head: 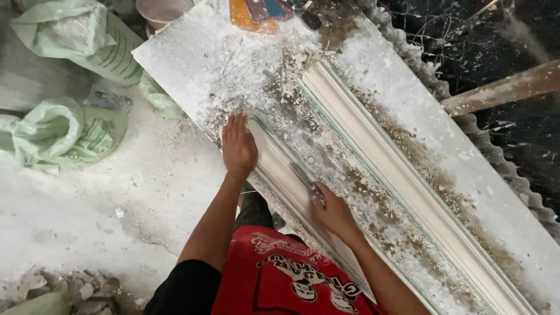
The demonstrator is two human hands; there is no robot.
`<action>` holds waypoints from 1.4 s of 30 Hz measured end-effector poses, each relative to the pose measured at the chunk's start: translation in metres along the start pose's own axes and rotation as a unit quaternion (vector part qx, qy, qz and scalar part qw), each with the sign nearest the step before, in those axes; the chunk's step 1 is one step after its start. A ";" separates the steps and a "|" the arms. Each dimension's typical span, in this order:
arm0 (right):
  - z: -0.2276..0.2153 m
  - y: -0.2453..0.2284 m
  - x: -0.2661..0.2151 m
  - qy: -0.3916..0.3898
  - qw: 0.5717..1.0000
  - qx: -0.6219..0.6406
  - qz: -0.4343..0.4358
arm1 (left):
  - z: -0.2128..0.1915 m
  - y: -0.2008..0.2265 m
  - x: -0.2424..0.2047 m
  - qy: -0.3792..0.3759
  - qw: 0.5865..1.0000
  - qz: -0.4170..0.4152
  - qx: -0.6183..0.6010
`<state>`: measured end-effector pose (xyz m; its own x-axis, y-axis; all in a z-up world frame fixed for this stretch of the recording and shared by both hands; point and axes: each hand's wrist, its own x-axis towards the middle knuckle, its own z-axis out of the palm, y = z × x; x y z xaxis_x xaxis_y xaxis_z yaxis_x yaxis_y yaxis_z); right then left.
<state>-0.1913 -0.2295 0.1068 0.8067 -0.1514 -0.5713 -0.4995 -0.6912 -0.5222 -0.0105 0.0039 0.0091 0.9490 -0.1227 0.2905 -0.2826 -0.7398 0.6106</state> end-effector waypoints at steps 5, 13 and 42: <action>0.020 0.000 0.033 0.083 0.990 -0.041 -0.106 | 0.004 0.008 -0.007 -0.015 0.991 0.072 0.115; -0.004 -0.038 0.013 -0.016 0.999 -0.035 -0.003 | -0.027 0.084 -0.045 -0.146 0.953 0.257 0.069; 0.022 -0.069 0.082 0.073 0.988 -0.037 -0.128 | -0.021 0.061 0.014 -0.195 0.917 0.221 0.269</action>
<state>-0.0977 -0.1784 0.0821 0.9433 -0.0612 -0.3263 -0.2527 -0.7696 -0.5864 -0.0173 -0.0293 0.0659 0.7662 -0.6386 0.0716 -0.6410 -0.7673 0.0159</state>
